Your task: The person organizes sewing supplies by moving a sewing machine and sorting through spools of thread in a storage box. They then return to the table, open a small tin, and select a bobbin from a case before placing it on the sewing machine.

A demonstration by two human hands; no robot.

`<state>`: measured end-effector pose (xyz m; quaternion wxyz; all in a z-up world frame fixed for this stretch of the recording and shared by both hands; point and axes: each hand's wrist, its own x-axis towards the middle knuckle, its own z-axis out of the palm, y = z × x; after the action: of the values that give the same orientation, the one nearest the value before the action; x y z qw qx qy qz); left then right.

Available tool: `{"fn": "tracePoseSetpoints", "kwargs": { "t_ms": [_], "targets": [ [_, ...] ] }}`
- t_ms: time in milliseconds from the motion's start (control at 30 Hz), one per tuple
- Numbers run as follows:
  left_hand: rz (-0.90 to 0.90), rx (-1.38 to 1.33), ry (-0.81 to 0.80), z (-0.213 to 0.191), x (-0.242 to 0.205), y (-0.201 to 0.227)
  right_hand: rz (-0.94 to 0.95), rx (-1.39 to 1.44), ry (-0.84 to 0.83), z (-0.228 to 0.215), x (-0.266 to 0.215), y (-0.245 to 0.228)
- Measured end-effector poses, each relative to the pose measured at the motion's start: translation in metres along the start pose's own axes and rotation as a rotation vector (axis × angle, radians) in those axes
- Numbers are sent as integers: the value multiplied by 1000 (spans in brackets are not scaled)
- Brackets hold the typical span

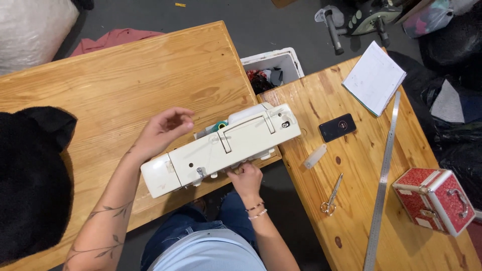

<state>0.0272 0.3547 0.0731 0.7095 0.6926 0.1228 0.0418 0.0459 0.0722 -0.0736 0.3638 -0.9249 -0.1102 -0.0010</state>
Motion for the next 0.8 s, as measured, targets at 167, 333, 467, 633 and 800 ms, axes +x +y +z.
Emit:
{"fn": "tracePoseSetpoints", "kwargs": {
  "t_ms": [167,333,467,633,800],
  "targets": [
    [-65,-6,-60,-6,-6,-5,-16,161,49,-68,-5,4],
    [-180,57,-102,-5,8,-24,248,96,445,-105,28,67],
    [-98,303,-317,5,42,-48,416,151,281,-120,86,71],
    [69,629,-518,30,81,-44,435,137,144,-103,151,90],
    [201,681,-596,51,103,-87,473,15,-2,-87,181,99]
  ]
}}
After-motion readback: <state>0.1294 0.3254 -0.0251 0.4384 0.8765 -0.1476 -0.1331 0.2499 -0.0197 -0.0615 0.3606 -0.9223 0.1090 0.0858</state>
